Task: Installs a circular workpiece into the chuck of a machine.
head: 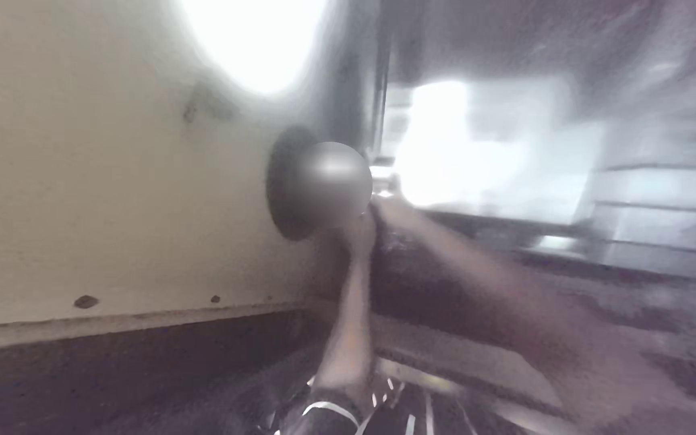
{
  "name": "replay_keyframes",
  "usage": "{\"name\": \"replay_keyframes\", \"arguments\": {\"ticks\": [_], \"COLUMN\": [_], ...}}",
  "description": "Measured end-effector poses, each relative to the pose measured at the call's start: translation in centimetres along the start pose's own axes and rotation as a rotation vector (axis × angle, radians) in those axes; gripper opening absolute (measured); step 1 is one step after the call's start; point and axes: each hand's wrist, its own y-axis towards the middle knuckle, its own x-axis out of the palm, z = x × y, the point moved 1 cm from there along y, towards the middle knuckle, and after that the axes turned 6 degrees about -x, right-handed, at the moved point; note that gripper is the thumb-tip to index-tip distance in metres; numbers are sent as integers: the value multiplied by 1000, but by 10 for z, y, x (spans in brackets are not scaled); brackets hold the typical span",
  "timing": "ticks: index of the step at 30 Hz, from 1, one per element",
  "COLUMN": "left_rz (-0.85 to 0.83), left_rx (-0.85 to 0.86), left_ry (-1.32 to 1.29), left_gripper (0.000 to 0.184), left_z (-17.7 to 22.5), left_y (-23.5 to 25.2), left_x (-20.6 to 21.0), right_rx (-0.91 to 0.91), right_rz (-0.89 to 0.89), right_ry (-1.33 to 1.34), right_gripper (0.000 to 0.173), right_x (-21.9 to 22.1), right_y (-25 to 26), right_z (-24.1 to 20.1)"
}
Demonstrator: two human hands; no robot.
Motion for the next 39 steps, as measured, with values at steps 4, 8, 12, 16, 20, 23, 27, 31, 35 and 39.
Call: {"name": "replay_keyframes", "arguments": {"ticks": [4,8,12,16,20,23,27,31,35,39], "left_rz": [-38,-9,-132,-489,-593,-597,-614,-608,-604,-595], "left_rx": [-115,-202,-36,-31,18,0,-198,-220,-184,-179], "left_ry": [-130,-80,219,399,673,742,694,710,729,734], "left_gripper": [39,38,55,99,103,108,133,131,124,123], "left_z": [0,7,41,51,60,59,54,62,57,50], "left_y": [-15,-17,26,65,79,82,84,82,85,86], "left_x": [2,-6,-20,-11,-16,-18,-25,-24,-19,-21], "right_rx": [-103,-110,-136,-239,-241,-240,-293,-318,-393,-30], "right_rz": [-37,-65,-92,-91,-62,-63,-99,-149,-10,215], "right_ry": [-53,-148,-227,-306,-270,-244,-261,-269,163,897], "right_gripper": [68,63,59,51,63,63,73,76,46,47], "right_x": [-1,-5,-3,-2,0,0,4,-3,-30,-29], "right_y": [-8,-17,-24,-27,-25,-22,-14,-12,-8,29], "right_z": [5,5,14,22,28,31,40,45,83,143]}}
